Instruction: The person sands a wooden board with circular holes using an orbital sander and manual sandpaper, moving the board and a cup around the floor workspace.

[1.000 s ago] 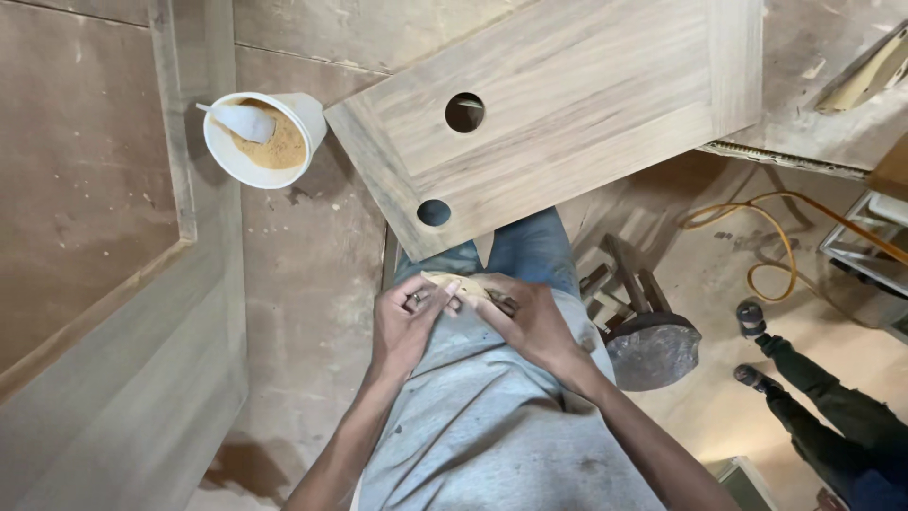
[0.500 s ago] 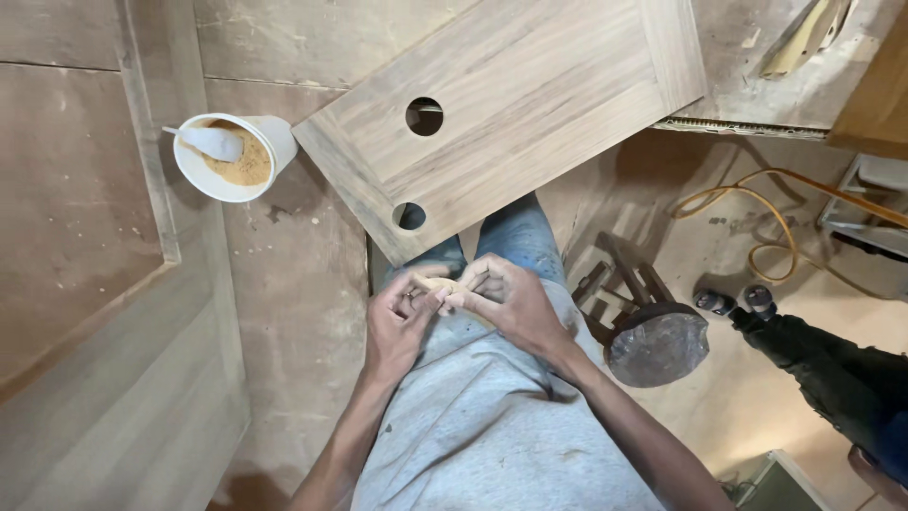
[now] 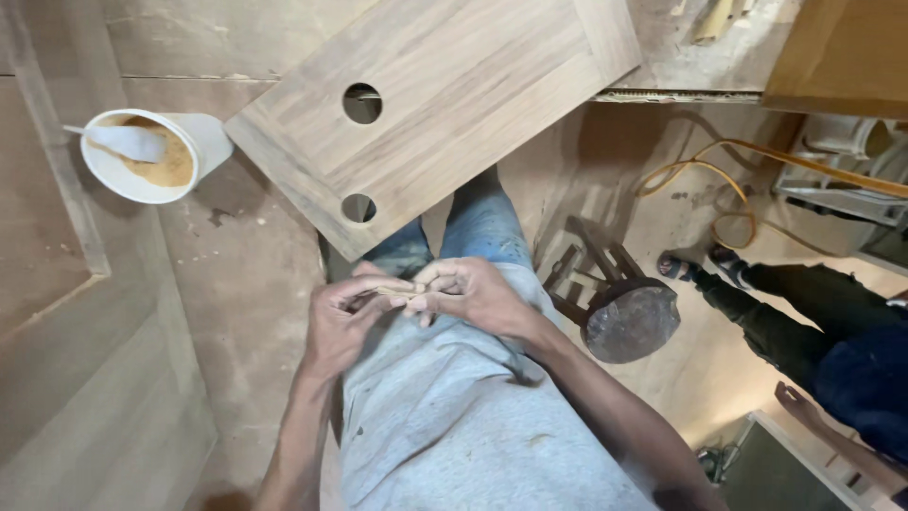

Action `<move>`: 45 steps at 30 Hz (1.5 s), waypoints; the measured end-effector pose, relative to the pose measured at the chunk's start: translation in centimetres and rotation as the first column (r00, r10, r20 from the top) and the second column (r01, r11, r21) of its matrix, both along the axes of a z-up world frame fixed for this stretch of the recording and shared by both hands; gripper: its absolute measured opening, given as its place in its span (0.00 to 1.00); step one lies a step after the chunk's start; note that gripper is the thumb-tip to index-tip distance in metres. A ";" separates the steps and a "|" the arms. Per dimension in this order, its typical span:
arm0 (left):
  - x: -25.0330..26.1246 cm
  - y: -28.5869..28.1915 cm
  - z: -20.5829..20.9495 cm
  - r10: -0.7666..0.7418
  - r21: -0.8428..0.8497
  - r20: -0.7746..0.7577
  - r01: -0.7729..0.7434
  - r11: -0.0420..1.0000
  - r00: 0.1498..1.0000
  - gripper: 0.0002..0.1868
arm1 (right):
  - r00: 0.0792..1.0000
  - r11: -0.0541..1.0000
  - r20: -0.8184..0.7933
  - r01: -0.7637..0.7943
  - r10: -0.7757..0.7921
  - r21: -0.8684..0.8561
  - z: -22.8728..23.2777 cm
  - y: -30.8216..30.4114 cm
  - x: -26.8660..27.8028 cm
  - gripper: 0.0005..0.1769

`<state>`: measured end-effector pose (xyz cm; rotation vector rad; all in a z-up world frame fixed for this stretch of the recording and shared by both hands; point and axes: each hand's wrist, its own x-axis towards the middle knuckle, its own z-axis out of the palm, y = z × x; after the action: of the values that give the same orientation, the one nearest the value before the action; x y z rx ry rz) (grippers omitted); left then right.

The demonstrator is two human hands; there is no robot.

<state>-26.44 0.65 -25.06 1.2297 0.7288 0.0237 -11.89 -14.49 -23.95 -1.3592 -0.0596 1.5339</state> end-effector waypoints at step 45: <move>-2.4 8.1 -8.2 -0.216 0.728 -0.411 0.461 0.507 0.886 0.80 | 0.271 0.718 0.708 -0.521 0.652 -0.462 -7.1 11.6 -3.2 0.24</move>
<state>-28.82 8.72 -33.27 2.3205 0.7055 -0.1649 -15.06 -2.88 -31.02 -2.2782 -1.2608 1.2542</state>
